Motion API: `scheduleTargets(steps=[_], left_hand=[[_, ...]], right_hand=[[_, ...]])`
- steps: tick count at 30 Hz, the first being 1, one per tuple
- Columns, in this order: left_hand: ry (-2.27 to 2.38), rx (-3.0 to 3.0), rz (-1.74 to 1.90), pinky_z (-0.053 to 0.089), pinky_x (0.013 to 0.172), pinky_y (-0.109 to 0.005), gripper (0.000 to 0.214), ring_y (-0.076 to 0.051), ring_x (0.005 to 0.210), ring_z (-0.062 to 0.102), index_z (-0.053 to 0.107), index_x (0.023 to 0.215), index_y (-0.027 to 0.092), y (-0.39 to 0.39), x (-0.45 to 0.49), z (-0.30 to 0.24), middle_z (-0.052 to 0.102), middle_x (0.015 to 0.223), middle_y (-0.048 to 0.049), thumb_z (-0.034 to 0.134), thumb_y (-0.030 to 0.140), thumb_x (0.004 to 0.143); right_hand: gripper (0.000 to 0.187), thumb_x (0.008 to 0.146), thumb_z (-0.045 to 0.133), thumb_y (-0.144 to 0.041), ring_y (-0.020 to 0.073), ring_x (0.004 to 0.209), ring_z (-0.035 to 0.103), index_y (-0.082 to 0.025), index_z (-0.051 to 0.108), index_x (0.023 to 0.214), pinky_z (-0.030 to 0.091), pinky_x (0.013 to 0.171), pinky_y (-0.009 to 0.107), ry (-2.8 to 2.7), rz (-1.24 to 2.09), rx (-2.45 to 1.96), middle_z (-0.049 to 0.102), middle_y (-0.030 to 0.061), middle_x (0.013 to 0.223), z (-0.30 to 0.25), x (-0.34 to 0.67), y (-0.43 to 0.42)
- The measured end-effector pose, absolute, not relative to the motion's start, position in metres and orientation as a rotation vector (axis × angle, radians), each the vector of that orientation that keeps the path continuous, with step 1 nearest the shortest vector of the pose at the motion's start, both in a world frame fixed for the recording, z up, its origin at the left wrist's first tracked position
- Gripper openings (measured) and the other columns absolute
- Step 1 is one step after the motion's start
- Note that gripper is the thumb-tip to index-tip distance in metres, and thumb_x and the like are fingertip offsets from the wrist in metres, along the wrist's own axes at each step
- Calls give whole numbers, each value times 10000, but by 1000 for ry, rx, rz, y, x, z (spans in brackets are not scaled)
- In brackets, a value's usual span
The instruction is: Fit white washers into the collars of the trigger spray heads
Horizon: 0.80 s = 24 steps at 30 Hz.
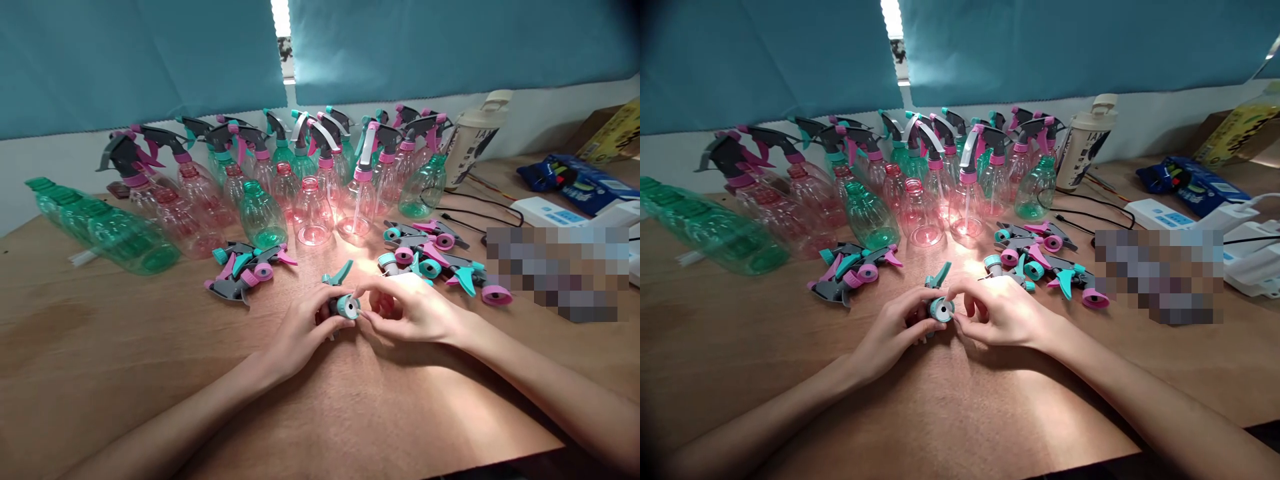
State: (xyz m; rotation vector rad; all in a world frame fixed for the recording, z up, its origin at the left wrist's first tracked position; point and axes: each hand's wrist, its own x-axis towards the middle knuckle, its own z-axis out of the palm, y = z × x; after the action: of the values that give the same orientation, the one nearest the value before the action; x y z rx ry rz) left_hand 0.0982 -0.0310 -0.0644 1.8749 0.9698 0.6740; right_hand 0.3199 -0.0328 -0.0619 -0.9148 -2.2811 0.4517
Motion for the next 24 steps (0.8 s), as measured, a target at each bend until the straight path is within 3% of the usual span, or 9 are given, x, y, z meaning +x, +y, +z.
scheduleTargets(steps=[7,14,24], left_hand=[[1001,1881,649,419,626,-236,280,-118,683,529,612,1140,226,-31,100,-61,623,920,3,624,205,861],[1019,1880,608,425,609,-239,294,-130,675,529,609,1151,202,-32,101,-56,629,898,-11,611,206,857],[1020,1890,638,413,612,-236,294,-122,652,534,615,1151,210,-33,102,-56,585,780,26,614,200,857]], right_hand=[[245,802,626,-159,84,522,559,-180,658,1044,403,520,190,-2236,267,-864,646,-33,631,-62,317,-34],[191,851,594,-194,102,556,594,-171,675,1022,416,525,206,-2281,330,-848,701,4,689,-62,318,-31],[182,864,579,-225,93,509,515,-218,693,1005,315,497,220,-2302,137,-959,610,-31,600,-67,313,-36]])
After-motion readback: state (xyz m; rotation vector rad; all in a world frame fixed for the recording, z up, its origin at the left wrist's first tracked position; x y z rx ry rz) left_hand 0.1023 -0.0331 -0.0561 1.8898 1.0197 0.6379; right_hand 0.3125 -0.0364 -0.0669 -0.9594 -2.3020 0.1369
